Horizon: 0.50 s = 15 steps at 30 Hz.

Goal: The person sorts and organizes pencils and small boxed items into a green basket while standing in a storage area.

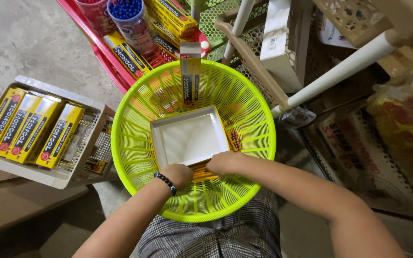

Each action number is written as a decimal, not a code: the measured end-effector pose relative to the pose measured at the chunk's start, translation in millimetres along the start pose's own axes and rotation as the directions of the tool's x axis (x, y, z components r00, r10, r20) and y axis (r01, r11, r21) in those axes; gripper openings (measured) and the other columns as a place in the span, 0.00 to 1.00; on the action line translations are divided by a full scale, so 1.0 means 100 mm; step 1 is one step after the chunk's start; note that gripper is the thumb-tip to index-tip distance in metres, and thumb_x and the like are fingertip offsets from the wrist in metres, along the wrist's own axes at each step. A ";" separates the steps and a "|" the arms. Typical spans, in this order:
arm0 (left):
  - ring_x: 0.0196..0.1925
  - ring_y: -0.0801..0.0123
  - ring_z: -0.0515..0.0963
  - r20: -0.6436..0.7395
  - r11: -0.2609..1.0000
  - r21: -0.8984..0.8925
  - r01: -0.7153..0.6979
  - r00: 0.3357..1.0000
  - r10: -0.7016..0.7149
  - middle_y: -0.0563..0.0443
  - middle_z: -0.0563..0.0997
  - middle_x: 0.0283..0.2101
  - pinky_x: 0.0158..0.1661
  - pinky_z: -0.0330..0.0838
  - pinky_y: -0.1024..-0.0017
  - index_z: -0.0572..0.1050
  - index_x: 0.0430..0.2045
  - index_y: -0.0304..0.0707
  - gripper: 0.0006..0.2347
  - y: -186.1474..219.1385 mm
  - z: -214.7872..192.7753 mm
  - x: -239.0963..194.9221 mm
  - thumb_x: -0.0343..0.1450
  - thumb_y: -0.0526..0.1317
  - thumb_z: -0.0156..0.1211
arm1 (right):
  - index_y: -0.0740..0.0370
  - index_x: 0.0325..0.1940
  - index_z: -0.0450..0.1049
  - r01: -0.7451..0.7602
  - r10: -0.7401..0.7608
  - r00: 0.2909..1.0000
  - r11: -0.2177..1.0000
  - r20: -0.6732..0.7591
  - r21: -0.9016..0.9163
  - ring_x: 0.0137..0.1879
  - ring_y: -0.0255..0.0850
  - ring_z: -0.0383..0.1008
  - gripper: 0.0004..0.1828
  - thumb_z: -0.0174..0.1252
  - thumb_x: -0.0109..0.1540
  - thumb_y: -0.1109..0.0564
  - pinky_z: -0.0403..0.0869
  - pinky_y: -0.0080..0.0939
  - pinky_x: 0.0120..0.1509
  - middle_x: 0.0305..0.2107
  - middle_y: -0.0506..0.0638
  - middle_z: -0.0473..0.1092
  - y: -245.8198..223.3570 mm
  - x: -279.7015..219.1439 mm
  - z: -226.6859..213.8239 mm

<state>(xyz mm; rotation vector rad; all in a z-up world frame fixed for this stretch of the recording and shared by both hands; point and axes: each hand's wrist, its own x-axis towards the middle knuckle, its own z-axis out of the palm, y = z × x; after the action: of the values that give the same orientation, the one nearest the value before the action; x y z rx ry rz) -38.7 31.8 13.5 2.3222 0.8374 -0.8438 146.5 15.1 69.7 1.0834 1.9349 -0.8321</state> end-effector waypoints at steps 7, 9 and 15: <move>0.45 0.46 0.83 -0.252 0.997 -0.047 -0.068 0.966 0.054 0.37 0.83 0.41 0.44 0.79 0.54 0.81 0.37 0.35 0.07 -0.08 -0.20 -0.20 0.70 0.35 0.56 | 0.54 0.50 0.77 0.023 0.000 0.990 0.986 -0.141 0.166 0.50 0.47 0.79 0.15 0.65 0.60 0.52 0.76 0.51 0.56 0.43 0.52 0.77 0.13 -0.48 -0.33; 0.39 0.47 0.84 -0.449 0.964 -0.256 -0.078 0.892 -0.047 0.39 0.84 0.35 0.40 0.77 0.54 0.81 0.34 0.39 0.07 -0.06 -0.60 -0.56 0.70 0.39 0.58 | 0.52 0.50 0.77 0.071 0.024 0.945 0.959 -0.326 0.276 0.46 0.48 0.79 0.12 0.60 0.62 0.51 0.76 0.50 0.53 0.40 0.52 0.78 0.29 -0.70 -0.46; 0.37 0.76 0.83 -0.831 0.531 -0.549 -0.646 0.489 -0.265 0.51 0.84 0.34 0.38 0.77 0.76 0.80 0.38 0.32 0.05 -0.02 -1.70 -1.36 0.72 0.34 0.65 | 0.54 0.45 0.79 0.267 0.007 0.524 0.948 -0.852 0.172 0.42 0.48 0.78 0.08 0.58 0.65 0.52 0.74 0.52 0.50 0.36 0.49 0.80 0.55 -1.00 -0.92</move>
<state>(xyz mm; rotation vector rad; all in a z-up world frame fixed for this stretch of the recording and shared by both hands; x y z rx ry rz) -60.4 92.9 221.7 1.6914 0.9418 0.9061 204.1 73.3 191.2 1.7709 2.8001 -0.7251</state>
